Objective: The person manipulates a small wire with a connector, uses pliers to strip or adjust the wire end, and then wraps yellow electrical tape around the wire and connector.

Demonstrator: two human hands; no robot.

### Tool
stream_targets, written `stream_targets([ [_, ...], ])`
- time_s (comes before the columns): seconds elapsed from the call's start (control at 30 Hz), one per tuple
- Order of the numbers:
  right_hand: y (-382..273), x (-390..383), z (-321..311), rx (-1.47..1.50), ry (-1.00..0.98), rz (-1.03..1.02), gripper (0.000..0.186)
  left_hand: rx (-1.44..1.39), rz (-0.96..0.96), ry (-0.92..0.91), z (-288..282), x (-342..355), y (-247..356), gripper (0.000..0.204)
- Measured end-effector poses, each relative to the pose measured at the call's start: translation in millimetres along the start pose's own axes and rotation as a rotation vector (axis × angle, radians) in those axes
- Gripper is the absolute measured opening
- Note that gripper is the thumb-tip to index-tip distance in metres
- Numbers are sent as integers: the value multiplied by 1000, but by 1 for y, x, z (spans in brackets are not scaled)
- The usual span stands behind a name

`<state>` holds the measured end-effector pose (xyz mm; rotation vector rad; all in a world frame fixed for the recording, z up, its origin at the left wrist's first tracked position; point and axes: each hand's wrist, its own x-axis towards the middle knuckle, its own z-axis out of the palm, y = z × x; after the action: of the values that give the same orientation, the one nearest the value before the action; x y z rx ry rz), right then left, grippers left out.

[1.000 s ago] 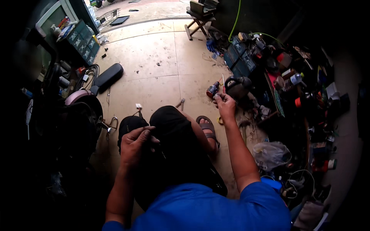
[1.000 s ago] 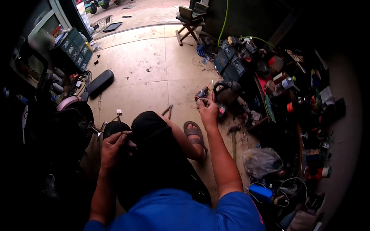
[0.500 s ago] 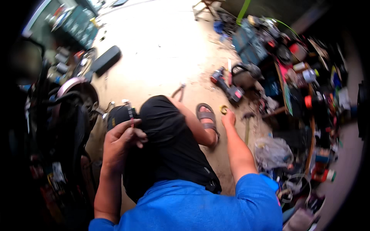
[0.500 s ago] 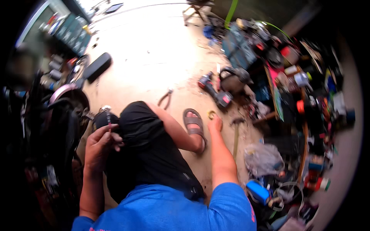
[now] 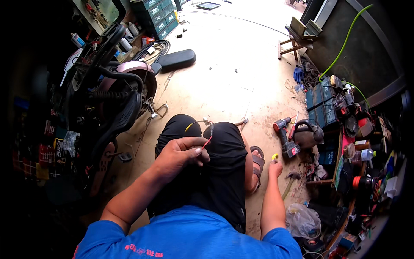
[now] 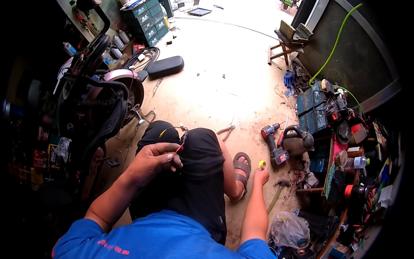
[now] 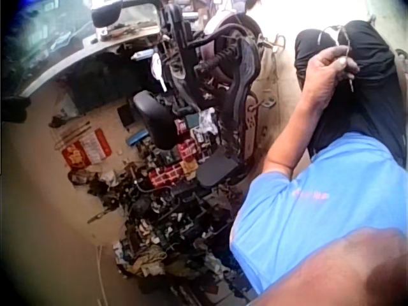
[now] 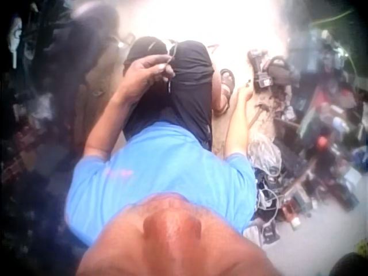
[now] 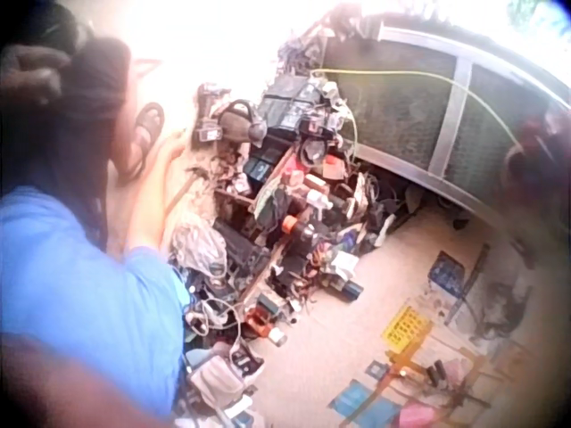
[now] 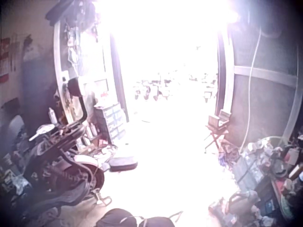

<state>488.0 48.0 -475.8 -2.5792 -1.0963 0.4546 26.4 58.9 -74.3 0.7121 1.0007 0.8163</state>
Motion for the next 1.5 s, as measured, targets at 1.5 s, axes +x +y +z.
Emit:
stream_targets([
  [1.5, -328, -203, -260, 892, -1184, -817, 10, -292, 147, -106, -32, -11, -23, 22],
])
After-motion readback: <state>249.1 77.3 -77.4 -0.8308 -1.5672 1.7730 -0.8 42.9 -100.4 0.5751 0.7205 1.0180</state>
